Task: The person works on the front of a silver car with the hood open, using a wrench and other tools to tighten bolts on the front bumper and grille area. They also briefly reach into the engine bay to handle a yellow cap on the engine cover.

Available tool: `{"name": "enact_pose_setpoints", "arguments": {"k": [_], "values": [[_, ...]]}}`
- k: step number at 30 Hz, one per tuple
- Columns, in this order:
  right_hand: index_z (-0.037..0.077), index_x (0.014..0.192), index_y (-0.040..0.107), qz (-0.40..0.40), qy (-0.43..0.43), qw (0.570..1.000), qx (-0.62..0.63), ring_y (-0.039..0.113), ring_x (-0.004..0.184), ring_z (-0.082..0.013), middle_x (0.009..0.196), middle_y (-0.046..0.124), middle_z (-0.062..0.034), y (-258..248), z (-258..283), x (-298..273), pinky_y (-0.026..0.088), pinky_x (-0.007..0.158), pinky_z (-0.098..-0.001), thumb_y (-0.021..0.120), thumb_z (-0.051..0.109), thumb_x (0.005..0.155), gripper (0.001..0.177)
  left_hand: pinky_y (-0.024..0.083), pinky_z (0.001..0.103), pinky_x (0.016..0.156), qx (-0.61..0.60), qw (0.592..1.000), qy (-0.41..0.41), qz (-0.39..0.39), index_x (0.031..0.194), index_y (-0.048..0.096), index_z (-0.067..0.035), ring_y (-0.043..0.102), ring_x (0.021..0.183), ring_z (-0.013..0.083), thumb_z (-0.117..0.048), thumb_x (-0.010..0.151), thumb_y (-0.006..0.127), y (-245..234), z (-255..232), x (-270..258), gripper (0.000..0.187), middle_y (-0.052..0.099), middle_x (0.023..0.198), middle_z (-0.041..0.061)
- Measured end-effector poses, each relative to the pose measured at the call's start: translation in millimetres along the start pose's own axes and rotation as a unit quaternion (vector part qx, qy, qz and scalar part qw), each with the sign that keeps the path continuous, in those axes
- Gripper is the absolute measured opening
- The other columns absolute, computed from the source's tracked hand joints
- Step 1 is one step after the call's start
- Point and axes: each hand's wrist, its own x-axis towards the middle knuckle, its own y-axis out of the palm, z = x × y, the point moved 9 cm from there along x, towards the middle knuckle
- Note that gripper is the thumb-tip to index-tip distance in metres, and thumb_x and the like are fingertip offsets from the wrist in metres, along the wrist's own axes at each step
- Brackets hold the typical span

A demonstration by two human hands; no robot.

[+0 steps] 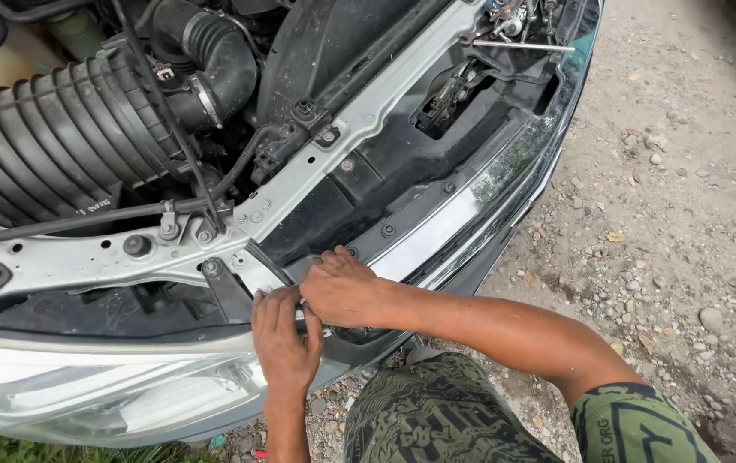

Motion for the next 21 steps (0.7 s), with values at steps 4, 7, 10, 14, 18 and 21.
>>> {"name": "enact_pose_setpoints", "arguments": {"k": [4,7,10,14,18,21], "values": [[-0.001,0.087,0.074,0.051,-0.025,0.997,-0.043,0.068,0.098,-0.0372,0.090,0.071,-0.0212,-5.3,-2.1,4.5,0.046,0.094,-0.0536,0.067,0.022,0.082,0.024,0.039,0.055,0.117,-0.004,1.000,-0.010,0.001,0.114,0.064,-0.002,0.062,0.115,0.0341,-0.009,0.088,0.068,-3.2,-3.6,3.1,0.027,0.066,0.116,0.013],[0.000,0.089,0.074,0.051,-0.043,0.997,-0.036,0.068,0.096,-0.0373,0.089,0.070,-0.0207,-2.2,-2.9,5.2,0.046,0.091,-0.0534,0.067,0.025,0.082,0.027,0.040,0.053,0.116,-0.003,1.000,-0.009,0.005,0.116,0.065,-0.003,0.063,0.115,0.0337,-0.011,0.088,0.070,-8.6,-8.1,9.3,0.030,0.067,0.118,0.012],[0.000,0.091,0.073,0.014,-0.047,0.999,-0.017,0.069,0.093,-0.0383,0.086,0.070,-0.0210,-15.3,-2.2,1.0,0.046,0.087,-0.0554,0.069,0.028,0.081,0.030,0.041,0.051,0.116,-0.005,0.999,-0.007,0.033,0.116,0.066,-0.002,0.062,0.113,0.0343,-0.012,0.088,0.072,-12.8,-10.6,16.3,0.030,0.067,0.117,0.013],[0.002,0.090,0.071,0.016,-0.003,1.000,0.001,0.068,0.094,-0.0391,0.086,0.070,-0.0207,-15.6,-16.0,1.9,0.046,0.088,-0.0550,0.068,0.028,0.084,0.027,0.043,0.050,0.112,-0.007,0.999,0.013,0.033,0.111,0.069,-0.004,0.063,0.111,0.0321,-0.016,0.088,0.073,-13.4,-5.3,13.5,0.026,0.068,0.113,0.011],[0.003,0.085,0.070,-0.057,0.025,0.998,0.028,0.066,0.095,-0.0419,0.089,0.068,-0.0223,-9.3,-17.8,-7.9,0.047,0.090,-0.0547,0.070,0.023,0.084,0.020,0.044,0.050,0.109,0.006,0.999,0.013,0.051,0.110,0.071,-0.005,0.064,0.107,0.0314,-0.018,0.088,0.072,-10.7,1.8,12.3,0.026,0.068,0.110,0.010],[0.003,0.083,0.070,-0.077,0.020,0.997,0.001,0.065,0.096,-0.0418,0.088,0.067,-0.0228,-27.5,5.6,-4.6,0.047,0.090,-0.0561,0.072,0.021,0.081,0.019,0.044,0.050,0.106,0.024,0.998,0.025,0.057,0.110,0.070,-0.004,0.062,0.109,0.0346,-0.023,0.086,0.073,-7.4,9.6,12.0,0.031,0.067,0.111,0.011]]}}
